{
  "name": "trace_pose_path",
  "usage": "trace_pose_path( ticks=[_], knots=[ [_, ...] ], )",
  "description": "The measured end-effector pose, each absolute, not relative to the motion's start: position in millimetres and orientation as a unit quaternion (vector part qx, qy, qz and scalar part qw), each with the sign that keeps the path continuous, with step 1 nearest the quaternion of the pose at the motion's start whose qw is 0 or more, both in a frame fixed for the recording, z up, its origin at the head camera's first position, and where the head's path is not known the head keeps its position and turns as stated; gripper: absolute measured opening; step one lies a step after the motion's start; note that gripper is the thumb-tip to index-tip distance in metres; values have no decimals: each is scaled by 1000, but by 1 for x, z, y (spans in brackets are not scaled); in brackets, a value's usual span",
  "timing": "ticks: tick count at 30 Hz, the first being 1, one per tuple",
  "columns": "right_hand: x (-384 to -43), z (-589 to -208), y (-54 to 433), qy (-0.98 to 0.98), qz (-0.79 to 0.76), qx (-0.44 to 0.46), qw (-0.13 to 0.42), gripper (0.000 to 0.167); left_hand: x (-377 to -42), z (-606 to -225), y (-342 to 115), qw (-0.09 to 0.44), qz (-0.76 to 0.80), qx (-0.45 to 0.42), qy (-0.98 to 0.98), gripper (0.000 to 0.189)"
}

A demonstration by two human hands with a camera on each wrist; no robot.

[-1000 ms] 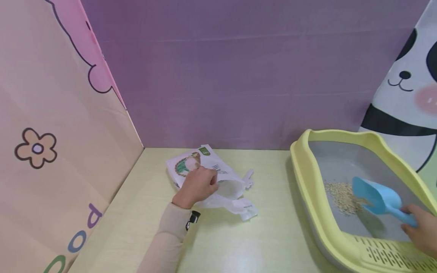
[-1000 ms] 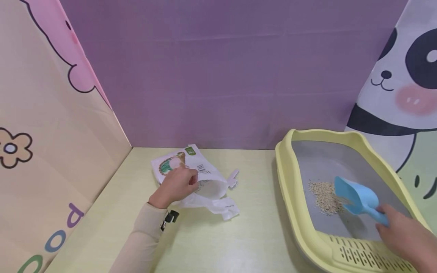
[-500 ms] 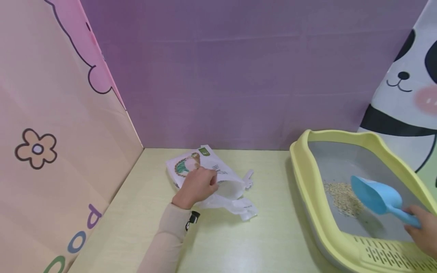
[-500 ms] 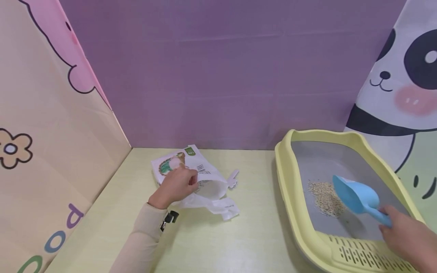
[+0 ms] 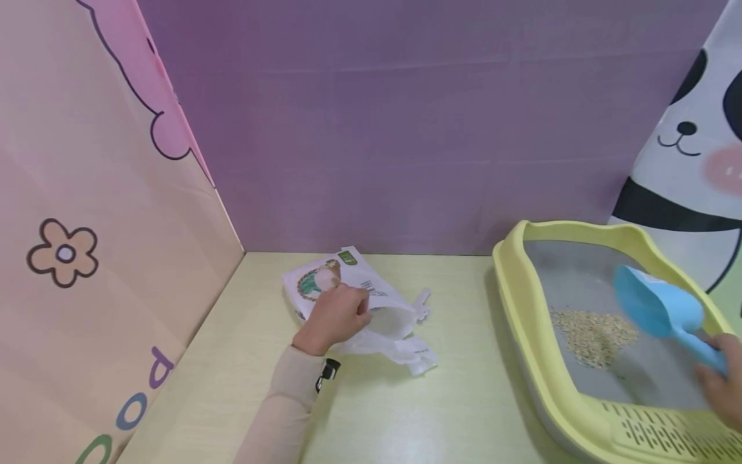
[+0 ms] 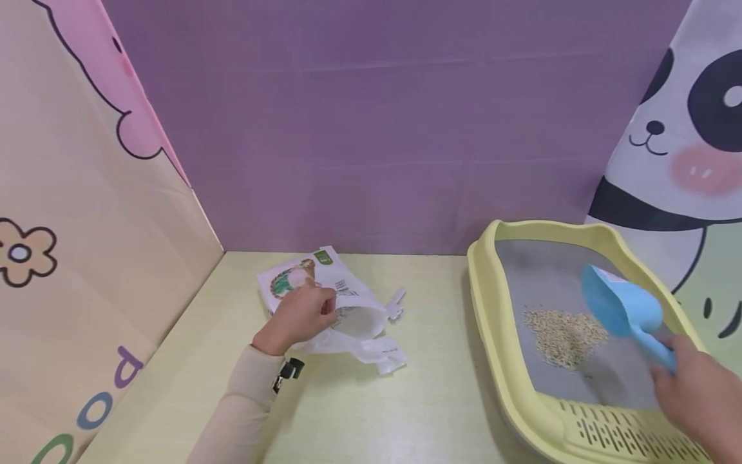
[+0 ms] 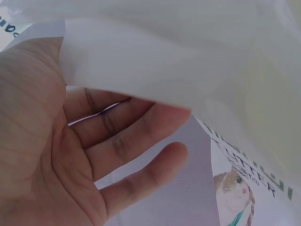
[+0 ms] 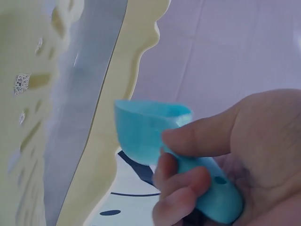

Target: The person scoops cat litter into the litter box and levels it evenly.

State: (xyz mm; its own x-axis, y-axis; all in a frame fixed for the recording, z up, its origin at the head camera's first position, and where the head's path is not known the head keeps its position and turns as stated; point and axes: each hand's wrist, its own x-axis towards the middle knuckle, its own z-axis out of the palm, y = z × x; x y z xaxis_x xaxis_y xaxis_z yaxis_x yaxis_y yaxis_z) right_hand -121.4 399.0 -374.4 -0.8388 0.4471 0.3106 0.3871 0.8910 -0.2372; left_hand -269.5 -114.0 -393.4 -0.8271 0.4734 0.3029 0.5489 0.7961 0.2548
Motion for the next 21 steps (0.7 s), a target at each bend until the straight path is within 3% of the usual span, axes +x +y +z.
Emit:
trace_pose_path(
  ticks=[8, 21],
  knots=[
    [-122, -358, 382, -941, 128, -258, 179, 42, -270, -393, -114, 111, -169, -272, -941, 18],
    [-114, -341, 351, -943, 207, -176, 193, 50, -269, -393, -115, 111, -169, -271, -941, 19]
  ],
)
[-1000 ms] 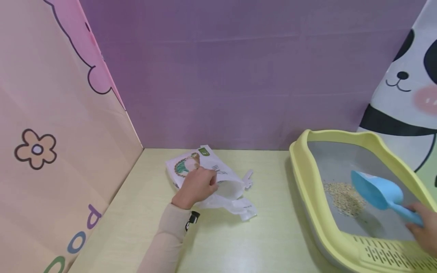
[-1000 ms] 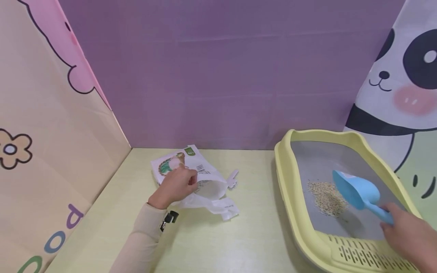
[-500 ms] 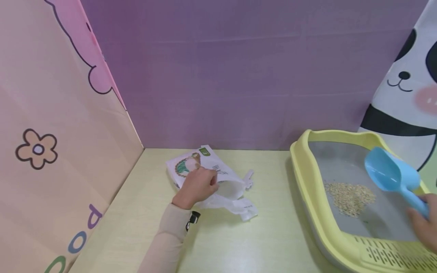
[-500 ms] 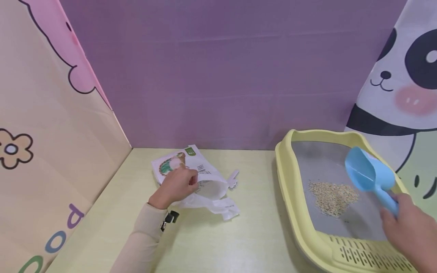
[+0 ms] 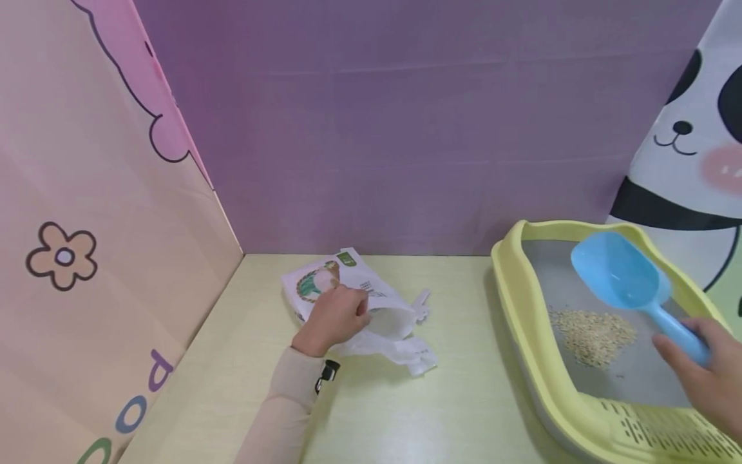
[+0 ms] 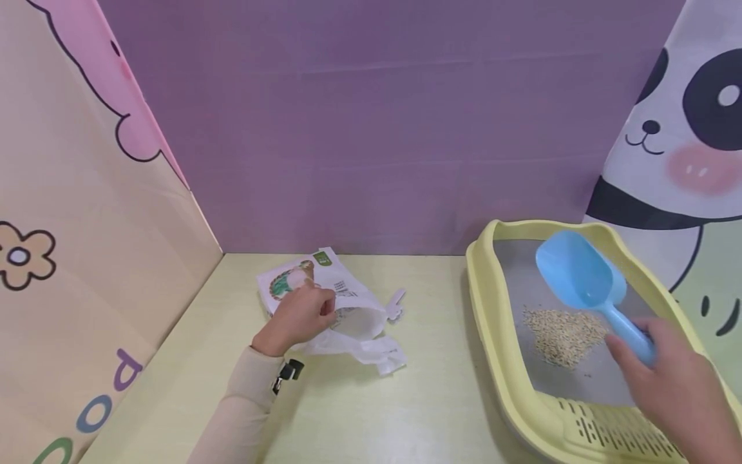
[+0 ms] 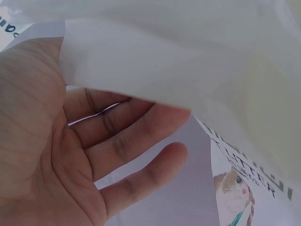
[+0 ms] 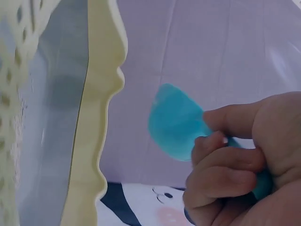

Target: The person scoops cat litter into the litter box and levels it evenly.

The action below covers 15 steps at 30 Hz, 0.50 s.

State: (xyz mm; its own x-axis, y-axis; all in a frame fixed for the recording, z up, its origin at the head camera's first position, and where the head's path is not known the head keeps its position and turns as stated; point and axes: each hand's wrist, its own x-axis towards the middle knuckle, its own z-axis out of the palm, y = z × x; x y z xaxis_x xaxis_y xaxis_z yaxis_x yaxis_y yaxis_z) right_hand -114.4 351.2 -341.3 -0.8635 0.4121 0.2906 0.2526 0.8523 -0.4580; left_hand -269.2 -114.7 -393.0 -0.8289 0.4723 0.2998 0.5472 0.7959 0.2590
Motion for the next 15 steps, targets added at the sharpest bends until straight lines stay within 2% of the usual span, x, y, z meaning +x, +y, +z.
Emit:
trace_pose_path(
  ticks=[11, 15],
  knots=[
    [-115, -341, 321, -952, 207, -105, 199, 53, -270, -394, -116, 115, -168, -271, -941, 18],
    [-113, -342, 309, -954, 207, -62, 207, 47, -271, -394, -115, 117, -165, -273, -940, 17]
  ],
)
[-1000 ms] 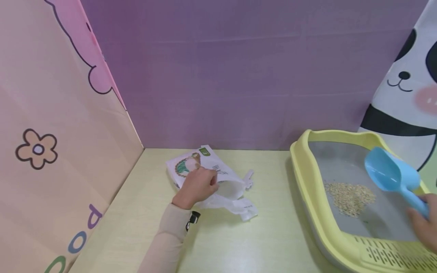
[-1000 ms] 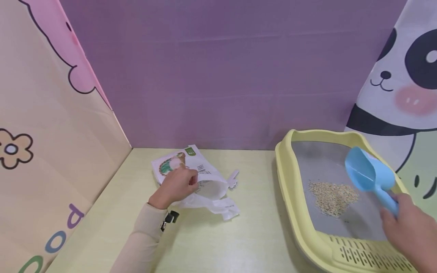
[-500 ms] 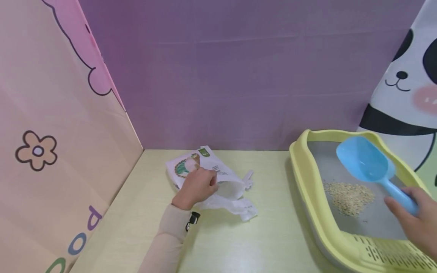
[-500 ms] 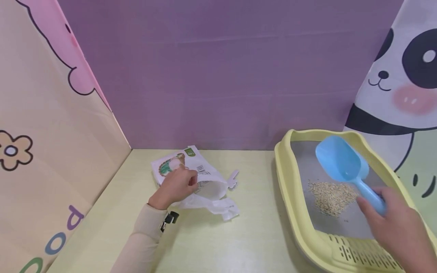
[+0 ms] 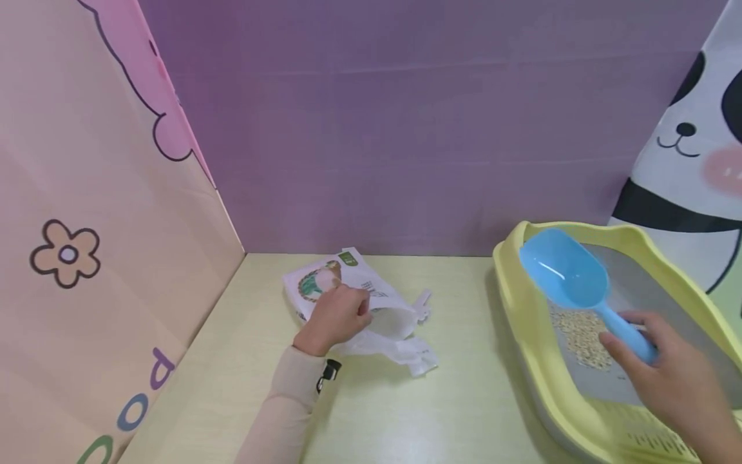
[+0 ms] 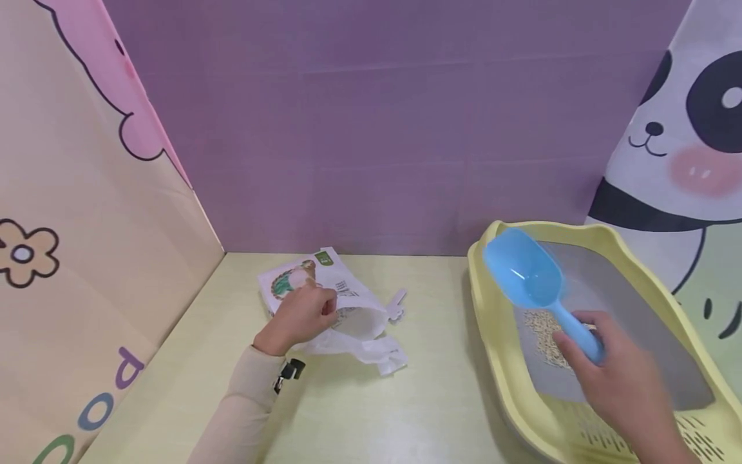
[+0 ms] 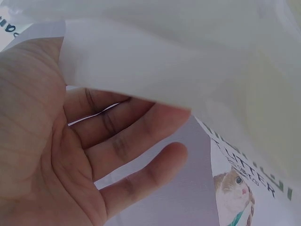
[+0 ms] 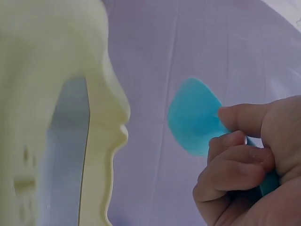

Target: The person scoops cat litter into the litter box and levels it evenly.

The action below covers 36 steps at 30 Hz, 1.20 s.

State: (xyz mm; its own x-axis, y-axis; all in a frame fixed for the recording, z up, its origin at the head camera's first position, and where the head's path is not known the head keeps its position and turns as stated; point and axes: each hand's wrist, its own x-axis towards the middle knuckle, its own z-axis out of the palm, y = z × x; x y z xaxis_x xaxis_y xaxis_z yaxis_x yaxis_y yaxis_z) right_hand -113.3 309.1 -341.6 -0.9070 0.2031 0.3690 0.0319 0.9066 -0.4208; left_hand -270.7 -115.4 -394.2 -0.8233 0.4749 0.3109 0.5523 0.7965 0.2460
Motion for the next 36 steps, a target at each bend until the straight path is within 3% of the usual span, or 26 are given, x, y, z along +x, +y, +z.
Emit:
trace_pose_path(
  ticks=[8, 14, 25, 36],
  knots=[
    [-117, -346, 279, -945, 237, 13, 226, 33, -272, -395, -115, 120, -166, -276, -939, 18],
    [-121, -351, 263, -953, 238, 15, 189, 36, -271, -394, -115, 120, -168, -278, -938, 17],
    [-128, -364, 236, -951, 263, 32, 158, 26, -272, -393, -115, 114, -169, -274, -940, 18],
    [-133, -384, 205, -938, 299, 63, 161, 19, -271, -393, -116, 122, -174, -280, -936, 17]
  ],
)
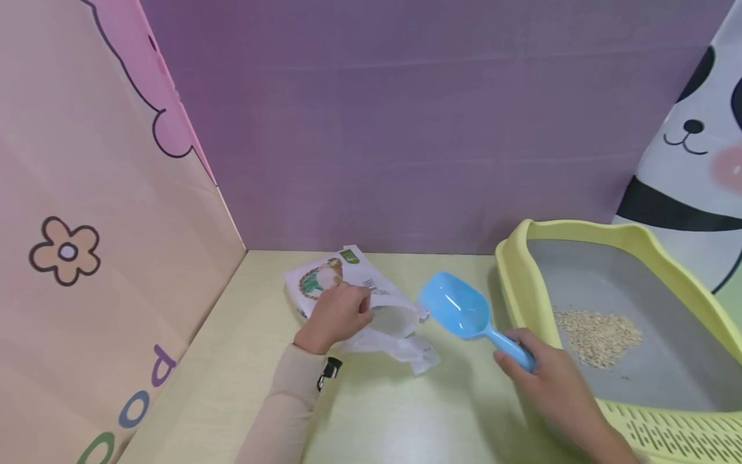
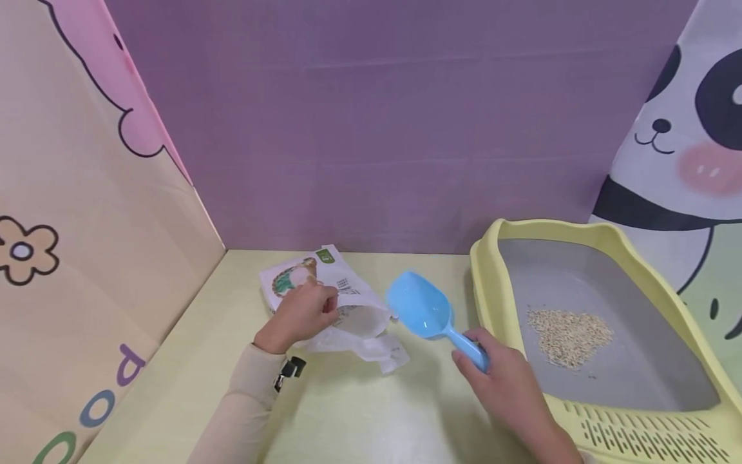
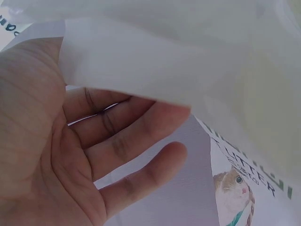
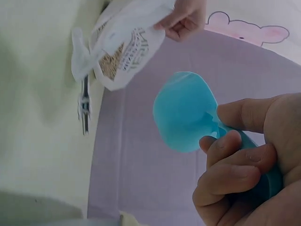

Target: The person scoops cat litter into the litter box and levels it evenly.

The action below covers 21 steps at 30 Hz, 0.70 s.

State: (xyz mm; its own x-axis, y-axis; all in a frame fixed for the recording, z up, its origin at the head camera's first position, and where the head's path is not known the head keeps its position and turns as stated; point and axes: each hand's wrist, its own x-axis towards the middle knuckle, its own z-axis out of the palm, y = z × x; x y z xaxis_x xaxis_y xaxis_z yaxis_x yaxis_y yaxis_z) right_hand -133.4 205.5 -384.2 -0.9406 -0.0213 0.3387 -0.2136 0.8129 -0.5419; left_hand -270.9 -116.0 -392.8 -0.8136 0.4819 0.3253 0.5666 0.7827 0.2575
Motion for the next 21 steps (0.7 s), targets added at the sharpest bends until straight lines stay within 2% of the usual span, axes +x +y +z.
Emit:
trace_pose_path(
  ticks=[16, 21],
  knots=[
    [-138, -408, 176, -931, 349, 71, 85, 20, -271, -394, -115, 122, -161, -274, -940, 18],
    [-138, -415, 170, -930, 348, 78, 84, 18, -272, -395, -115, 120, -165, -274, -940, 17]
  ],
)
